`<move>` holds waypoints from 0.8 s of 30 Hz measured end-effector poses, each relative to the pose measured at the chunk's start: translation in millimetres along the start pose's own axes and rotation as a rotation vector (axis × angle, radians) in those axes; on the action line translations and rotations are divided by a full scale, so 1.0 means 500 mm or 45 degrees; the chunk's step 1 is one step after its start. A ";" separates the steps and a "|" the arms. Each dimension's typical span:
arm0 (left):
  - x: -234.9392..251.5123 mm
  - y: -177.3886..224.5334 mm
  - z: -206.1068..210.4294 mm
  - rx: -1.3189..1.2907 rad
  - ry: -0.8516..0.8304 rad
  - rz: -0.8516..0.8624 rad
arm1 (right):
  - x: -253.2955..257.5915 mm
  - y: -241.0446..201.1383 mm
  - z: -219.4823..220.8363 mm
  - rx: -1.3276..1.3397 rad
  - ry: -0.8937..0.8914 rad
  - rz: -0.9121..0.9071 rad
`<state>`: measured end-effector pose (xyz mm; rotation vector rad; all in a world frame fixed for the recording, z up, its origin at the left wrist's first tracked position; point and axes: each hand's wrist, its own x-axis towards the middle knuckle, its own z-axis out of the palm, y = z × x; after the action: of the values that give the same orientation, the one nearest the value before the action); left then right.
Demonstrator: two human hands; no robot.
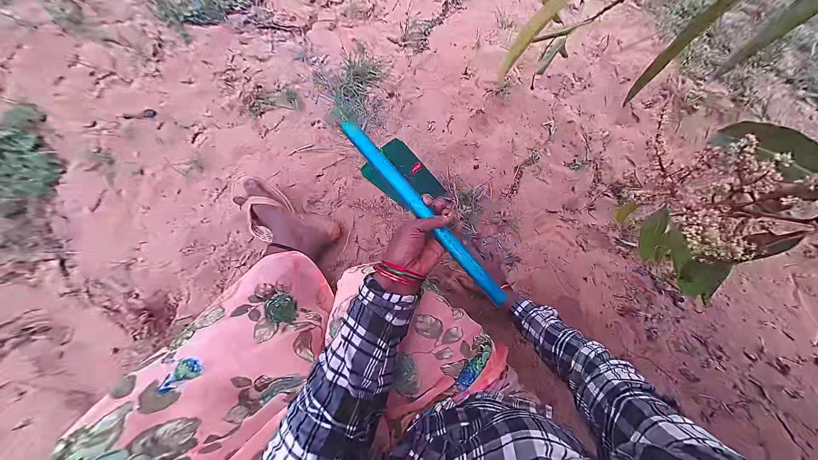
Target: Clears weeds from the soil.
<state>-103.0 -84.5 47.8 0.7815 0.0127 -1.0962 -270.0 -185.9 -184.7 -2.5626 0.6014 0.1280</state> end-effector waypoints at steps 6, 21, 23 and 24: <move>-0.006 -0.018 -0.102 -0.190 0.002 -0.153 | -0.009 -0.024 -0.009 0.034 0.196 -0.041; -0.035 -0.046 -0.089 0.431 -0.327 -0.221 | -0.064 0.085 -0.144 0.225 0.229 0.472; -0.038 -0.048 -0.094 0.523 -0.455 -0.273 | -0.090 0.068 -0.152 0.243 0.239 0.444; -0.042 -0.053 -0.092 0.561 -0.508 -0.307 | -0.109 0.065 -0.156 0.254 0.245 0.467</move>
<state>-117.7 -47.6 6.8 0.9544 -0.4974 -1.4962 -334.7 -228.1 -120.6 -2.2642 1.0973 -0.0534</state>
